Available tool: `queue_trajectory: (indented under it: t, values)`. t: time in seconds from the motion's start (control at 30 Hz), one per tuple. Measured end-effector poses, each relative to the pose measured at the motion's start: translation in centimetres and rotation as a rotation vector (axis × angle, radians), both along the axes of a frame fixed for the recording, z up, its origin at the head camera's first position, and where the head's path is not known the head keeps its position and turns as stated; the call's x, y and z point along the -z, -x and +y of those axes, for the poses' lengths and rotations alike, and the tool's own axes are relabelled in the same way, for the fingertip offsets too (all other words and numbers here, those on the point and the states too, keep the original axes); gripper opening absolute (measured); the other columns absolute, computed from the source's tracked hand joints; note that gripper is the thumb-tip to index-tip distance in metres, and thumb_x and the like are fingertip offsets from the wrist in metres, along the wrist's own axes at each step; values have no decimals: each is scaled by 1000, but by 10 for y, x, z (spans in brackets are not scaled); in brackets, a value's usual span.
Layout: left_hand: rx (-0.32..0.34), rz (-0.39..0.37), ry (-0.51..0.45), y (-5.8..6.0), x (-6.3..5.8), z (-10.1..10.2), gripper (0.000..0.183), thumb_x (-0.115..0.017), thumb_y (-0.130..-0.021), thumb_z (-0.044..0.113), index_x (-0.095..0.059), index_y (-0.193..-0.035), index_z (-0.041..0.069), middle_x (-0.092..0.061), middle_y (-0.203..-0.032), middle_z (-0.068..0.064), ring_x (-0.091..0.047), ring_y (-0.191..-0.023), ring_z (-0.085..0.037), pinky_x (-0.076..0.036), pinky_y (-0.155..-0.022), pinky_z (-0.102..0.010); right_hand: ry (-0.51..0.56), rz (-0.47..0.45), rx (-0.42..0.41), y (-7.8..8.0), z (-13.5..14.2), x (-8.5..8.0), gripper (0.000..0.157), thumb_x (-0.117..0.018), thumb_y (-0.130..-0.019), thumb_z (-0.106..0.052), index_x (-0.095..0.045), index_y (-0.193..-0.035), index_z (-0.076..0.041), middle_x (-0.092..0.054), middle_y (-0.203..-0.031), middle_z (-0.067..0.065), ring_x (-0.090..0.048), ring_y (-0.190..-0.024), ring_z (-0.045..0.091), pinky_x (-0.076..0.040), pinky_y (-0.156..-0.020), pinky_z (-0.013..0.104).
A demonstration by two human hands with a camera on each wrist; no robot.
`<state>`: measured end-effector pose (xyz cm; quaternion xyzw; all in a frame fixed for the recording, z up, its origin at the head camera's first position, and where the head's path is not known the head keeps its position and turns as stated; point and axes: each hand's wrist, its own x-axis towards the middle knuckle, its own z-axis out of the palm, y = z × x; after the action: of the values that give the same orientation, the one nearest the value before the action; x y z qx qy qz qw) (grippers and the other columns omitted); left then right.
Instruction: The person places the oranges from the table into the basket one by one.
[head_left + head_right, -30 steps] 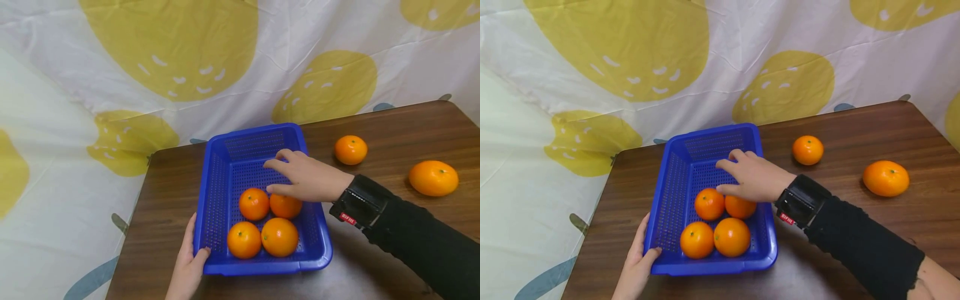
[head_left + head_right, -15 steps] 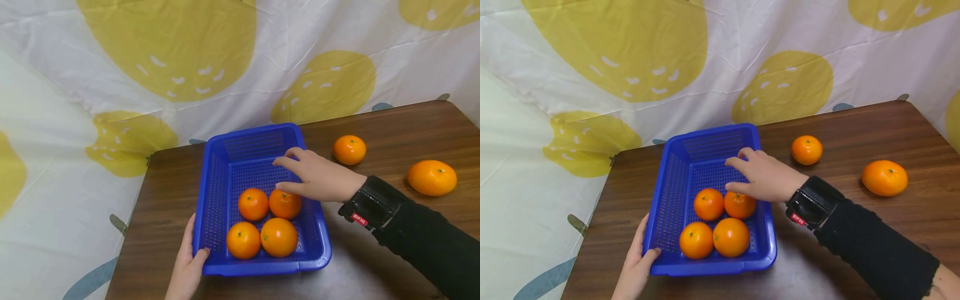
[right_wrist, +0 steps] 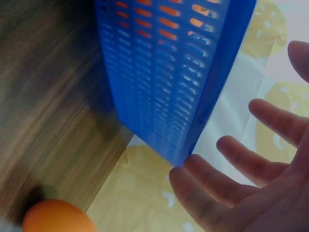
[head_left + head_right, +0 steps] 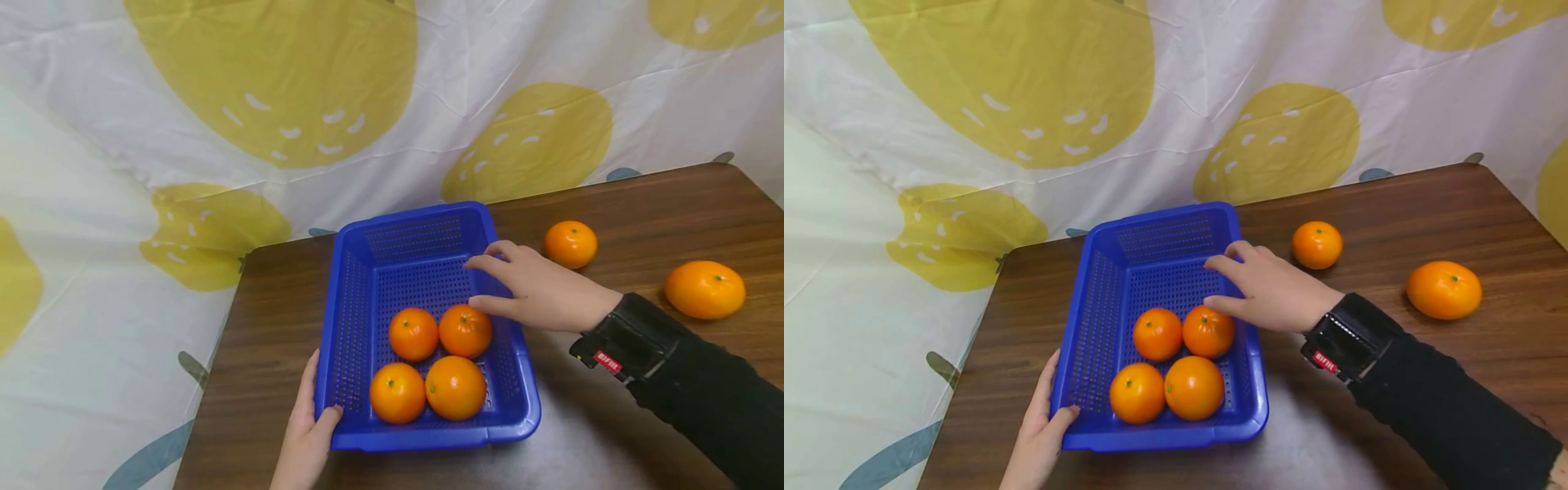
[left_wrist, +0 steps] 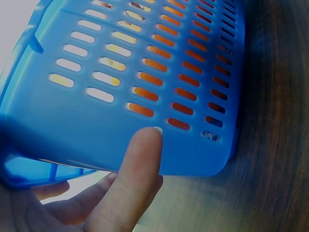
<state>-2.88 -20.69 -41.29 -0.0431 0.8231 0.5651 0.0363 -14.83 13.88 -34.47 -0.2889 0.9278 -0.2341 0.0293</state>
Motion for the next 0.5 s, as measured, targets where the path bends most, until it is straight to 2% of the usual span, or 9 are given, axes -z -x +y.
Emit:
queue_trajectory:
  t: [0.3, 0.5]
  values:
    - [-4, -2, 4, 0, 0, 0, 79, -42, -84, -4, -18, -145, 40, -32, -148, -12, -45, -117, -25, -39, -97, -51, 21, -8, 44, -2, 15, 6, 66, -48, -84, -61, -46, -134, -18, -44, -130, 13, -48, -107, 21, -48, -89, 46]
    - [1, -23, -3, 0, -1, -1, 79, -40, -85, -4, -17, -145, 40, -28, -149, -11, -43, -119, -26, -39, -98, -54, 32, -2, 66, -3, 23, 12, 66, -48, -83, -61, -47, -133, -17, -46, -126, 12, -49, -105, 20, -49, -87, 46]
